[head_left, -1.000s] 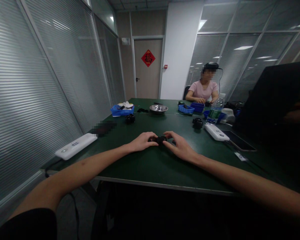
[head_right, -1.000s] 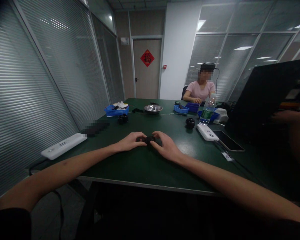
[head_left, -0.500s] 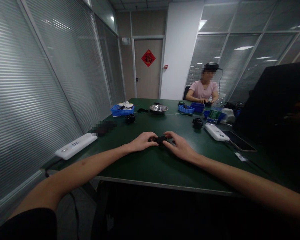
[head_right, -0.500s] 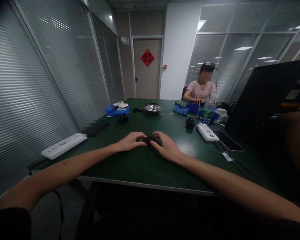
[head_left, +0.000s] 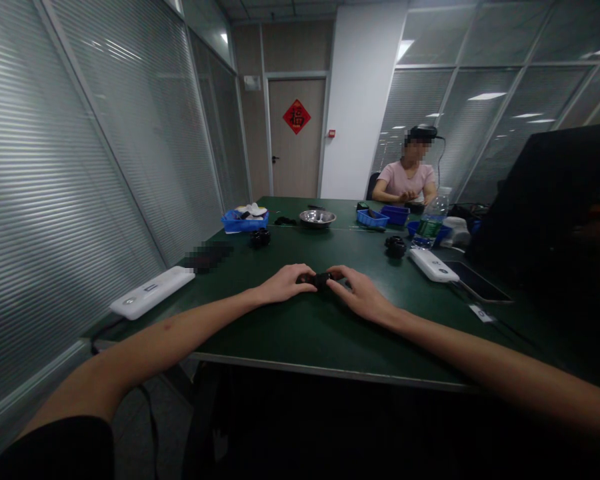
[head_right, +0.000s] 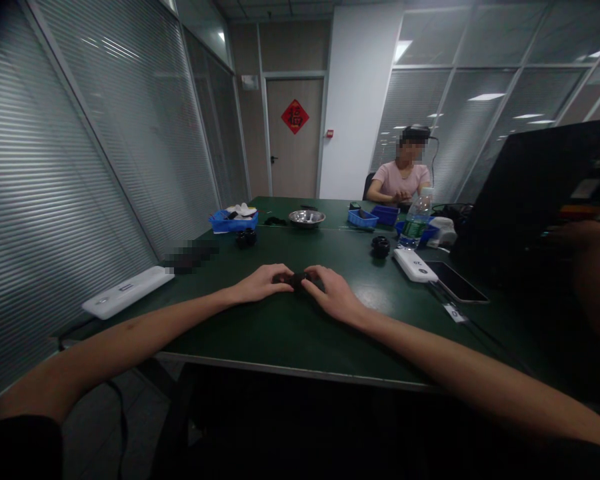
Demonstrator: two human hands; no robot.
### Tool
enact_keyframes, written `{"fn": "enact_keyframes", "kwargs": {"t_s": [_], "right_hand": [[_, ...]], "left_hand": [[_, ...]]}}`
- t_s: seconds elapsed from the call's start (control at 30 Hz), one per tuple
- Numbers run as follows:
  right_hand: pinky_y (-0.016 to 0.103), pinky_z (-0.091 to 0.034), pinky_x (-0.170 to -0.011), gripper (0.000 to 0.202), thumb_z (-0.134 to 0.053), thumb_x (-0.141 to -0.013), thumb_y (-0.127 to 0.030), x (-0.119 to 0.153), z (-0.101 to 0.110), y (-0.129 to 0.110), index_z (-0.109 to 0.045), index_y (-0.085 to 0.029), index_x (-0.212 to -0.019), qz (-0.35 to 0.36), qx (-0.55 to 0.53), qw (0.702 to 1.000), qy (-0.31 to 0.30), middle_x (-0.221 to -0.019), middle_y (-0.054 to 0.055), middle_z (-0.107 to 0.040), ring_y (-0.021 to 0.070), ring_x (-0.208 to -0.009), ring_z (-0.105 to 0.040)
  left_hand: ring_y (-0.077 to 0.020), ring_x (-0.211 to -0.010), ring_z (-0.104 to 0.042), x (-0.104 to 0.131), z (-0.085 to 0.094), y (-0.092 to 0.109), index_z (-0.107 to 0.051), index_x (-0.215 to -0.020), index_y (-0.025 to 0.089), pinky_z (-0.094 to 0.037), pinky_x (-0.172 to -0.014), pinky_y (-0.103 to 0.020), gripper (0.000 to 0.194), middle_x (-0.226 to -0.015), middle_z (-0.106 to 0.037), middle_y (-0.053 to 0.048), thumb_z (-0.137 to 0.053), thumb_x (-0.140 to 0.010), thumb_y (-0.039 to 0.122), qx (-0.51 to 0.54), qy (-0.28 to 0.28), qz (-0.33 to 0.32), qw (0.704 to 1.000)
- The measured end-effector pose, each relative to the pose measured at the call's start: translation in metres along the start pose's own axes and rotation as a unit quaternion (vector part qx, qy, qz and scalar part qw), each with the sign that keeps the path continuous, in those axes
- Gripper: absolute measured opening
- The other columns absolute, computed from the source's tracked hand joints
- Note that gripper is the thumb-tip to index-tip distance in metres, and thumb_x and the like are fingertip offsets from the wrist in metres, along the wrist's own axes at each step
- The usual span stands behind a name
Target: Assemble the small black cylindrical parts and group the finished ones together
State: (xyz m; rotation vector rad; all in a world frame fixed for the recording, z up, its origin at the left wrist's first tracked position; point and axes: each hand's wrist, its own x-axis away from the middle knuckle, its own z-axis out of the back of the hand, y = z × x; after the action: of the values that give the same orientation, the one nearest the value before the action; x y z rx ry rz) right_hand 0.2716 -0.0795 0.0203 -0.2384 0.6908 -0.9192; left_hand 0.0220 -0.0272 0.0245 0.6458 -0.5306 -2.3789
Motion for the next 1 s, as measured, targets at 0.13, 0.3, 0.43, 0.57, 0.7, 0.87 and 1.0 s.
{"fn": "enact_keyframes", "kwargs": {"t_s": [0.13,0.3,0.43,0.57,0.7,0.87,1.0], "right_hand": [[0.045,-0.053,-0.097,0.03,-0.06,-0.099,-0.031,0.0004,0.002,0.0016,-0.061,-0.021,-0.127,0.044,-0.005,0.999,-0.005,-0.119,0.011,-0.068,0.0261,-0.109,-0.066],[0.046,-0.052,-0.101,0.038,-0.065,-0.095,-0.028,0.0015,0.0023,-0.0023,-0.058,-0.021,-0.132,0.054,-0.014,0.998,0.007,-0.127,0.012,-0.064,0.027,-0.118,-0.063],[0.048,-0.054,-0.097,0.033,-0.056,-0.101,-0.039,0.0008,0.0004,-0.0001,-0.059,-0.02,-0.129,0.004,-0.002,1.0,0.003,-0.12,0.012,-0.068,0.0272,-0.11,-0.066],[0.046,-0.054,-0.098,0.032,-0.061,-0.097,-0.03,0.0009,0.0017,0.0006,-0.06,-0.022,-0.129,0.042,-0.011,0.999,-0.006,-0.122,0.011,-0.067,0.0267,-0.112,-0.064],[0.046,-0.054,-0.099,0.039,-0.066,-0.094,-0.027,0.0011,0.0017,-0.0019,-0.058,-0.022,-0.131,0.054,-0.021,0.998,0.006,-0.128,0.012,-0.064,0.0271,-0.117,-0.063],[0.047,-0.054,-0.096,0.033,-0.054,-0.103,-0.039,0.0004,0.0004,-0.0008,-0.059,-0.02,-0.129,-0.001,0.001,1.0,-0.007,-0.116,0.011,-0.069,0.0267,-0.107,-0.067],[0.046,-0.053,-0.099,0.032,-0.061,-0.098,-0.028,0.001,0.0023,-0.0005,-0.059,-0.02,-0.129,0.048,-0.005,0.999,-0.017,-0.122,0.011,-0.067,0.0265,-0.113,-0.064]], "left_hand": [[-0.0199,-0.094,-0.063,0.0005,0.0,-0.0018,-0.069,-0.116,0.017,-0.048,-0.082,-0.03,0.033,-0.105,-0.068,-0.006,-0.07,-0.092,0.039,-0.001,-0.001,0.0,1.0],[-0.0204,-0.095,-0.063,0.0005,-0.0003,-0.0026,-0.069,-0.117,0.016,-0.047,-0.083,-0.03,0.035,-0.106,-0.069,-0.007,-0.071,-0.092,0.04,0.0,0.001,-0.007,1.0],[-0.0202,-0.095,-0.063,0.0003,0.0002,-0.0005,-0.069,-0.118,0.017,-0.047,-0.082,-0.03,0.034,-0.107,-0.068,-0.007,-0.069,-0.093,0.041,-0.002,-0.005,-0.003,1.0],[-0.0201,-0.095,-0.063,0.0004,0.0,-0.001,-0.069,-0.117,0.017,-0.048,-0.083,-0.031,0.034,-0.106,-0.068,-0.006,-0.07,-0.092,0.04,-0.003,-0.002,0.0,1.0],[-0.02,-0.094,-0.063,0.0006,-0.0003,-0.0014,-0.069,-0.117,0.016,-0.047,-0.082,-0.03,0.034,-0.105,-0.068,-0.006,-0.071,-0.092,0.04,-0.004,0.0,-0.001,1.0],[-0.0204,-0.094,-0.063,0.0007,0.0002,0.0007,-0.069,-0.116,0.015,-0.047,-0.081,-0.03,0.034,-0.105,-0.068,-0.007,-0.071,-0.092,0.039,-0.003,-0.001,0.007,1.0],[-0.0203,-0.096,-0.063,0.0008,0.0004,0.0001,-0.068,-0.119,0.015,-0.048,-0.083,-0.03,0.035,-0.107,-0.068,-0.007,-0.07,-0.093,0.038,0.004,-0.003,0.003,1.0]]}}
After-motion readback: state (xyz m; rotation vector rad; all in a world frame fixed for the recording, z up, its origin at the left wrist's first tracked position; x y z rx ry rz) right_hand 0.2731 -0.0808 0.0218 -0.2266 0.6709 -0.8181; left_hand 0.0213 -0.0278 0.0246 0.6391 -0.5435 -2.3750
